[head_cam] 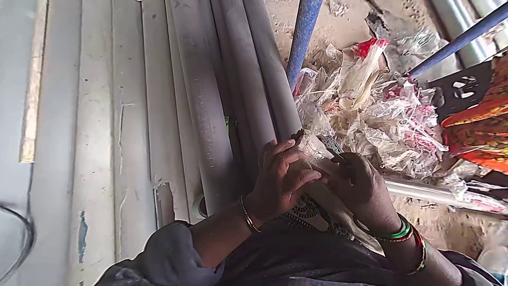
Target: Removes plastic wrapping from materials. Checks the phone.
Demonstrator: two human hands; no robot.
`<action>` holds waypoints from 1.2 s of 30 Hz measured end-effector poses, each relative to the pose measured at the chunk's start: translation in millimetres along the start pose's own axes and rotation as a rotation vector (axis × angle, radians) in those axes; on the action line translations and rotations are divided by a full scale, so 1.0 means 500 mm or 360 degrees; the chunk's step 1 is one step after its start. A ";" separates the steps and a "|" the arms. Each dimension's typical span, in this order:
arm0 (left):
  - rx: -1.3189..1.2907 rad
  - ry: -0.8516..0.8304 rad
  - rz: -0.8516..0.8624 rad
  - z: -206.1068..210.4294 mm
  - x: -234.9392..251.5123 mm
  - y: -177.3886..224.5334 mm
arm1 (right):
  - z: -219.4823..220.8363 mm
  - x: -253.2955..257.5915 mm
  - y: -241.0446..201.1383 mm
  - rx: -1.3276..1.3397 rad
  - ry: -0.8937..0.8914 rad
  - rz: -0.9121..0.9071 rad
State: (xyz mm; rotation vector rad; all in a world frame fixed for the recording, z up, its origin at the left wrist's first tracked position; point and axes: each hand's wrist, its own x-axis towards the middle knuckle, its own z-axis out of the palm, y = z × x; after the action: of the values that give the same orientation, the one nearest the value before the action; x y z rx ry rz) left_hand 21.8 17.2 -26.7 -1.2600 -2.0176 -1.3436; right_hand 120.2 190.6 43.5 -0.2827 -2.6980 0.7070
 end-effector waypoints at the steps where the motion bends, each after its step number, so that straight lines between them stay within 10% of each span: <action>1: -0.0047 0.0038 -0.0064 -0.001 -0.006 0.004 | 0.001 0.001 0.002 -0.0017 0.0008 -0.0007; 15: 0.0062 -0.0286 0.0275 -0.030 0.021 0.002 | 0.016 0.016 0.030 -0.0486 0.0240 -0.0510; 36: 0.0223 -0.0315 0.0286 -0.014 0.053 0.015 | 0.033 0.014 0.032 -0.0507 0.0270 -0.0411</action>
State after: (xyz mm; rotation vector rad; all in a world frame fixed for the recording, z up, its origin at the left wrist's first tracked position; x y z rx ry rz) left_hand 13.7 24.2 -0.6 -1.5183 -2.0309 -1.0119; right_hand 109.3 199.0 24.0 -0.0627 -2.6088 0.1699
